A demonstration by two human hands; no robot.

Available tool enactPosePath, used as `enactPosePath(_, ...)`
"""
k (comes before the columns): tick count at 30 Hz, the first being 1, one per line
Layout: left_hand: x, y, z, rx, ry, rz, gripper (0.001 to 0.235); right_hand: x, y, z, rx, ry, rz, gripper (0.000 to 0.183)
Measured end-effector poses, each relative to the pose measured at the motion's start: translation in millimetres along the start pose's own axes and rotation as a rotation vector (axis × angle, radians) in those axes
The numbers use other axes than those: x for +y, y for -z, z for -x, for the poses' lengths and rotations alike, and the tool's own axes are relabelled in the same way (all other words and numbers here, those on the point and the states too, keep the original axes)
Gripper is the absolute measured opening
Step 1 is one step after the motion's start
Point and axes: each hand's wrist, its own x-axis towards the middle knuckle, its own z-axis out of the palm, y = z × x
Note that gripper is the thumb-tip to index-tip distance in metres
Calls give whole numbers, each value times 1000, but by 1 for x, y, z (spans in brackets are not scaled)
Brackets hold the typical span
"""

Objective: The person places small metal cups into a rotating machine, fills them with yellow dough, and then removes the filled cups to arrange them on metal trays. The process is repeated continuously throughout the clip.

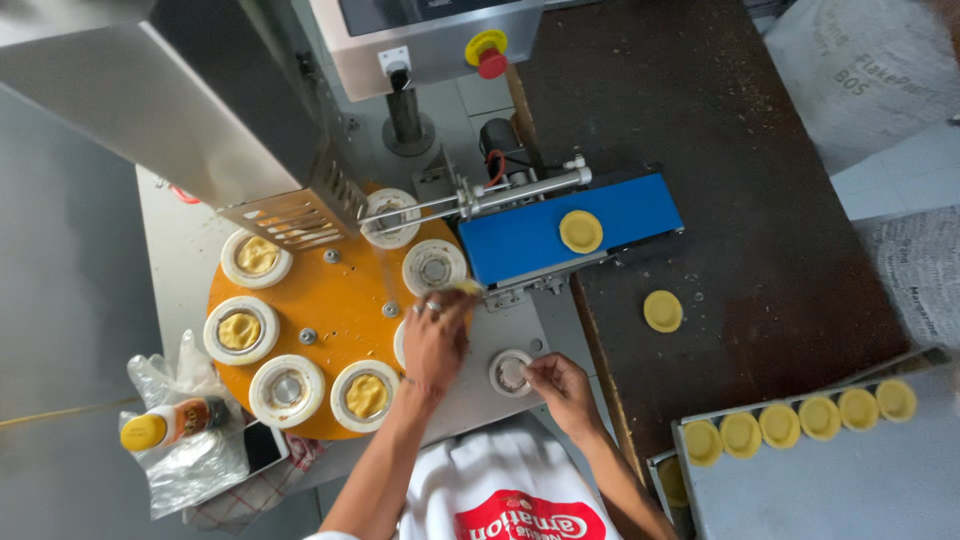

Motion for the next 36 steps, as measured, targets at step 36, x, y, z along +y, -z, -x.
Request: enactPosePath(36,116,3,213,-649,-217,569,12,30,-13,289,508,-129,167,21)
